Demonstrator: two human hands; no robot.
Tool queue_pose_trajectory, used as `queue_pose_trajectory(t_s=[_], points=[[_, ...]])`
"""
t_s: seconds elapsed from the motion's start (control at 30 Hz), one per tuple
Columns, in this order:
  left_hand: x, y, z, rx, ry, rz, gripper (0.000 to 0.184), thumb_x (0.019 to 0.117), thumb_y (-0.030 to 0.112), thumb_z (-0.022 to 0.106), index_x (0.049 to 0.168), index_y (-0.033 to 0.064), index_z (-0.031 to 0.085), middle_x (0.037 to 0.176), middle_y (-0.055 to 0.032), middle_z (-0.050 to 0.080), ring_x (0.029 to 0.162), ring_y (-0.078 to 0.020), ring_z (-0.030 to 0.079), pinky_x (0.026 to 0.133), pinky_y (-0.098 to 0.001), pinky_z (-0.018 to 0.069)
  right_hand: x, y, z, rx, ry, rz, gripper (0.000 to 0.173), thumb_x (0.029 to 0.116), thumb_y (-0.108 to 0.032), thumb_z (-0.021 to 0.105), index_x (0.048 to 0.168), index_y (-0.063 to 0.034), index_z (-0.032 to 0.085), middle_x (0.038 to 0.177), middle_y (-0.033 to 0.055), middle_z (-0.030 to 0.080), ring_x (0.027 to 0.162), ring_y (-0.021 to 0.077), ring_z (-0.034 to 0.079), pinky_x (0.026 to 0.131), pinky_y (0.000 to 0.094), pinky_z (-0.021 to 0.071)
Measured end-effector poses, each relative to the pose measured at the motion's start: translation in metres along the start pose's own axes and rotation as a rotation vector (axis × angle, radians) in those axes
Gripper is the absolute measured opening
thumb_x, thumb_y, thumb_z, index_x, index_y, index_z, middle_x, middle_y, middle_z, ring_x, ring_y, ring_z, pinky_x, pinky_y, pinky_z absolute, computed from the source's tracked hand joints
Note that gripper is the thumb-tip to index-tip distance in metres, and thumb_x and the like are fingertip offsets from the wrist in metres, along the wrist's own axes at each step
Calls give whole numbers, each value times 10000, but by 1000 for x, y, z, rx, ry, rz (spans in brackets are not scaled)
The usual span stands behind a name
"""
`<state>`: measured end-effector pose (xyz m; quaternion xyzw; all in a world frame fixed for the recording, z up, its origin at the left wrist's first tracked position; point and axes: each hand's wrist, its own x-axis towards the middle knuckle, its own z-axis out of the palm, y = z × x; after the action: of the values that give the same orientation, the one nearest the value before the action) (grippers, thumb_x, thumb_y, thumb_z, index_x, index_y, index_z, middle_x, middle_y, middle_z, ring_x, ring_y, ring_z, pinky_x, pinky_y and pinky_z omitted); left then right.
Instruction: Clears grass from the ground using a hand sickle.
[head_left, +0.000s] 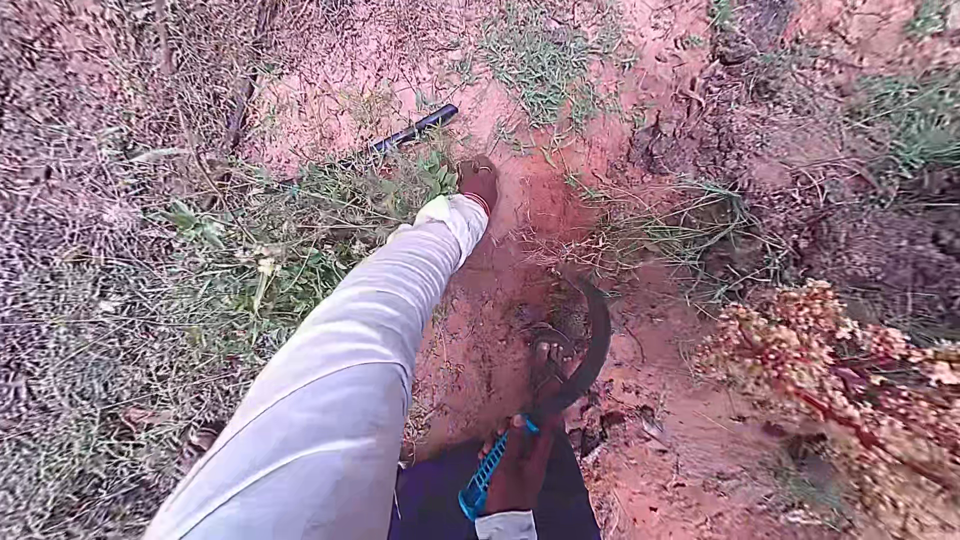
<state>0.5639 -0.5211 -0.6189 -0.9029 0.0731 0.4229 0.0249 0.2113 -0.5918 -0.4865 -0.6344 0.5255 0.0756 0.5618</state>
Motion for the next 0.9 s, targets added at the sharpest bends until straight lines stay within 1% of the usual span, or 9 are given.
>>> queue_pose_trajectory(t_s=[0.07, 0.17, 0.33, 0.53, 0.63, 0.73, 0.8, 0.83, 0.9], points=[[-12, -2, -8, -151, -92, -108, 395, 1054, -20, 434, 1429, -139, 469, 1529, -323, 447, 1438, -489, 427, 1148, -615, 364, -1, 4, 0, 4, -14, -5, 440, 1039, -128, 450, 1394, 101, 329, 737, -9, 547, 500, 27, 585, 489, 200, 548], [-36, -28, -14, -202, -190, -54, 311, 1040, 95, 552, 1280, -90, 625, 1352, -315, 613, 1291, -488, 582, 1024, -674, 466, -4, 5, 5, 21, -16, -12, 411, 1035, -118, 460, 1373, 89, 351, 734, 1, 555, 484, 44, 588, 470, 214, 554], [-91, -94, 5, -397, -100, -266, 425, 1063, 183, 512, 1420, -48, 524, 1349, -353, 595, 1269, -547, 573, 996, -733, 450, -4, -10, 9, 15, -31, -41, 432, 1048, -103, 450, 1402, 110, 327, 754, 6, 562, 493, 28, 591, 484, 202, 558], [-177, -171, 82, -427, -137, -502, 447, 1050, 163, 538, 1468, 5, 506, 1332, -331, 619, 1230, -538, 607, 985, -721, 467, -6, -17, 12, -7, -44, -83, 449, 1045, -101, 463, 1407, 128, 331, 753, 7, 562, 501, 21, 593, 492, 203, 558], [-209, -150, 76, -394, -108, -335, 458, 1065, 137, 491, 1501, -4, 485, 1446, -310, 551, 1282, -531, 576, 1025, -696, 455, -8, -18, 13, -21, -64, -82, 451, 1047, -102, 462, 1408, 131, 326, 751, 3, 563, 505, 22, 596, 495, 205, 559], [-195, -109, 63, -396, 450, 112, 325, 888, -5, 697, 1202, -88, 680, 1346, -305, 606, 1231, -502, 595, 1001, -632, 483, -8, -15, 14, -53, -61, -125, 477, 1039, -118, 466, 1404, 154, 323, 757, 3, 579, 509, 9, 600, 495, 191, 557], [-151, -72, 46, -336, 785, 449, 354, 738, -52, 774, 1089, -34, 734, 1313, -274, 653, 1244, -475, 613, 1028, -622, 475, -7, -14, 13, -89, -43, -147, 503, 1033, -138, 484, 1399, 171, 330, 803, 27, 588, 540, -7, 596, 515, 175, 542], [-129, -53, 32, -252, 726, 551, 434, 793, -43, 754, 1223, 8, 711, 1431, -235, 600, 1374, -438, 533, 1140, -621, 381, -7, -12, 14, -88, -41, -144, 506, 1032, -142, 484, 1400, 171, 331, 815, 36, 588, 550, -2, 599, 522, 179, 543], [-81, -17, 13, -17, 385, 629, 617, 953, -21, 625, 1543, 88, 483, 1701, -137, 288, 1601, -335, 178, 1265, -633, 29, -8, -10, 15, -68, -43, -129, 481, 1040, -138, 478, 1398, 154, 342, 801, 33, 584, 550, 7, 601, 519, 188, 546]])
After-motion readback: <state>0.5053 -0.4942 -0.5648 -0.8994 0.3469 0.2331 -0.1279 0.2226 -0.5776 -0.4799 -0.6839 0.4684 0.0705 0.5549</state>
